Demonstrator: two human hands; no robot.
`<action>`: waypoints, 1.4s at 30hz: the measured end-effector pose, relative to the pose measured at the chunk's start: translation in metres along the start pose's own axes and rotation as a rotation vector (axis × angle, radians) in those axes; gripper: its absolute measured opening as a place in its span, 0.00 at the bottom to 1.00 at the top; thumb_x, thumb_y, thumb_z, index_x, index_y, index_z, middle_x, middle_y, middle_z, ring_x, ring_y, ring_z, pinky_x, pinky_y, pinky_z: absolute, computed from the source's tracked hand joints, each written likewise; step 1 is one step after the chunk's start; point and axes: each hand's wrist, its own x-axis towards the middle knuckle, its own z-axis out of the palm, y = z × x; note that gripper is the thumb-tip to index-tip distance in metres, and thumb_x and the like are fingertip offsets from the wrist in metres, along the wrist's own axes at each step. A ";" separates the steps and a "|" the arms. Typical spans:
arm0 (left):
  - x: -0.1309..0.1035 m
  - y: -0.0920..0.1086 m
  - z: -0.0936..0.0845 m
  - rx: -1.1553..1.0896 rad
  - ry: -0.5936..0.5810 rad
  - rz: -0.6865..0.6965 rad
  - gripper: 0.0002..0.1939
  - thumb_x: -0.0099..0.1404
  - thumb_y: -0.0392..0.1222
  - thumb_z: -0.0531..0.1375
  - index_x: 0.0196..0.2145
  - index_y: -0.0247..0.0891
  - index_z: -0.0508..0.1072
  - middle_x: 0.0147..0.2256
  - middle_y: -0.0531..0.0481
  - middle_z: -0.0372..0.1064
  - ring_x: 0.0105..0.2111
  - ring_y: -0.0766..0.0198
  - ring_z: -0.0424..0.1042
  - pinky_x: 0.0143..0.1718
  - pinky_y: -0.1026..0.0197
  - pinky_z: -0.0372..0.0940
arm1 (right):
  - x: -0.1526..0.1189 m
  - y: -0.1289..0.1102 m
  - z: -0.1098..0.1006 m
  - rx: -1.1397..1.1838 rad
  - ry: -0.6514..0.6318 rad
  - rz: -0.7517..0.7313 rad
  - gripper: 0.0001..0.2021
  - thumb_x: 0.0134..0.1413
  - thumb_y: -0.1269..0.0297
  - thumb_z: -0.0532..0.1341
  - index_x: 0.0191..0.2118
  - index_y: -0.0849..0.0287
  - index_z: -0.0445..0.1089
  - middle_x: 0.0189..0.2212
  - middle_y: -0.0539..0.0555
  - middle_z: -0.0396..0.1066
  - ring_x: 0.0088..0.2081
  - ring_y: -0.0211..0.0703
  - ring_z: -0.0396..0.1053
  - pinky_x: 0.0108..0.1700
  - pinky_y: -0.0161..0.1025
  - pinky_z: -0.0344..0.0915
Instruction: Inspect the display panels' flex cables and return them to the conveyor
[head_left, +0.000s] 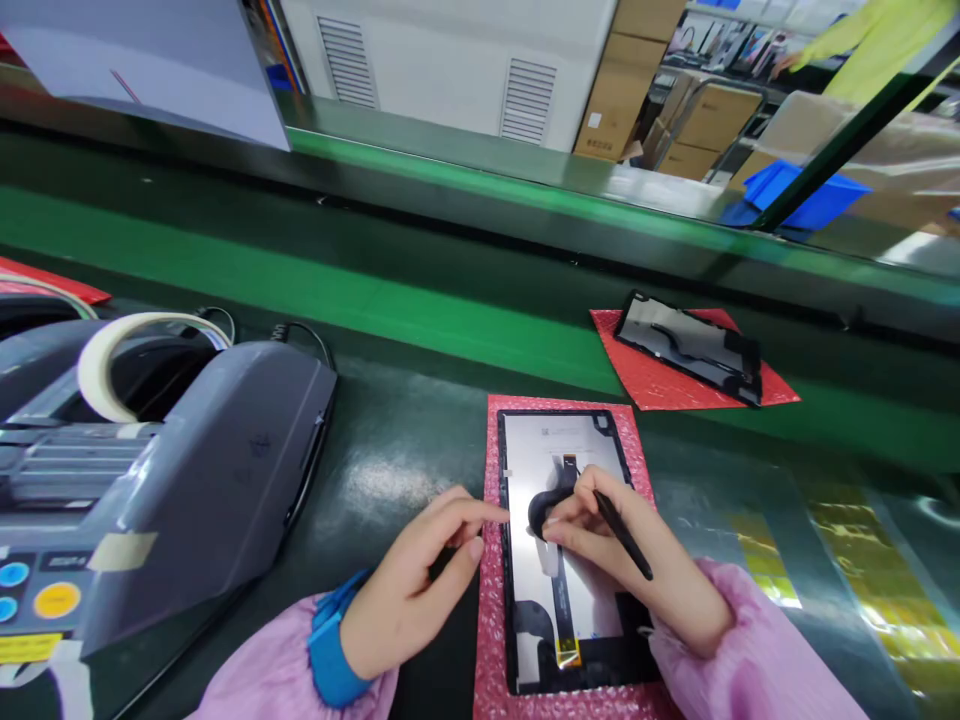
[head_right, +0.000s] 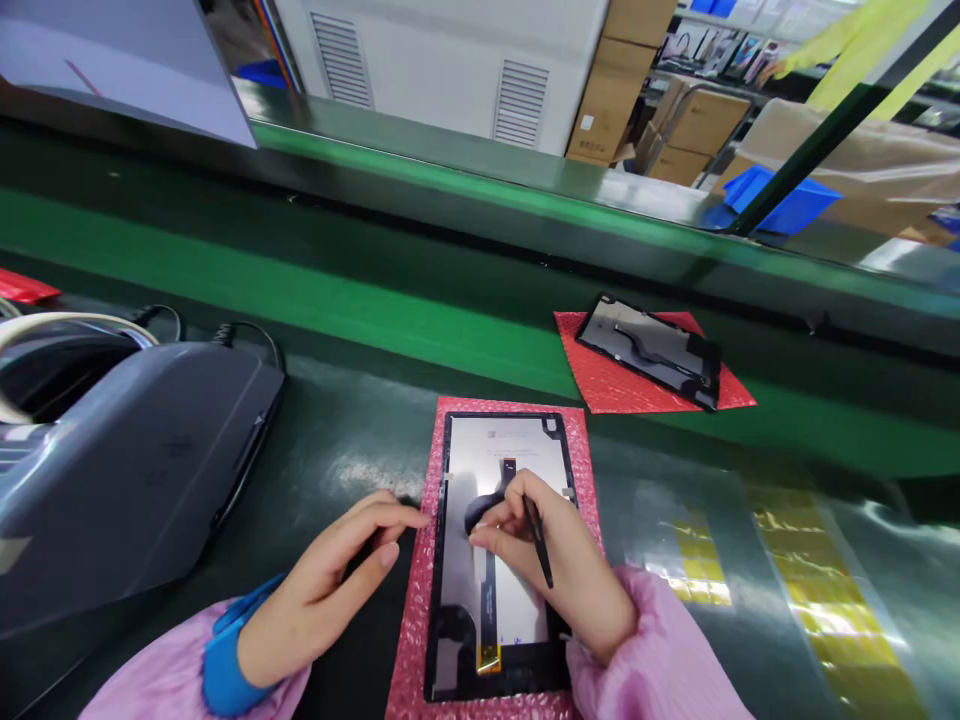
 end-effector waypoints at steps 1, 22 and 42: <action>0.001 0.000 0.000 0.050 -0.017 0.036 0.15 0.75 0.33 0.50 0.53 0.45 0.70 0.37 0.52 0.64 0.37 0.63 0.66 0.39 0.60 0.63 | 0.003 0.005 0.002 -0.012 0.036 -0.020 0.27 0.49 0.46 0.72 0.27 0.51 0.52 0.27 0.48 0.77 0.31 0.42 0.73 0.34 0.38 0.63; 0.004 -0.002 0.019 0.775 -0.246 0.213 0.16 0.70 0.42 0.61 0.55 0.47 0.72 0.44 0.46 0.67 0.41 0.51 0.61 0.41 0.53 0.56 | 0.019 0.041 0.009 -0.176 0.191 -0.168 0.21 0.57 0.54 0.68 0.31 0.50 0.52 0.32 0.51 0.80 0.32 0.46 0.75 0.33 0.39 0.64; -0.007 -0.012 0.020 0.940 -0.346 0.293 0.31 0.73 0.47 0.58 0.69 0.44 0.55 0.68 0.52 0.57 0.69 0.47 0.49 0.68 0.36 0.42 | 0.052 -0.002 -0.120 -0.938 0.628 -0.381 0.11 0.57 0.67 0.58 0.33 0.48 0.52 0.50 0.62 0.77 0.42 0.57 0.77 0.41 0.50 0.69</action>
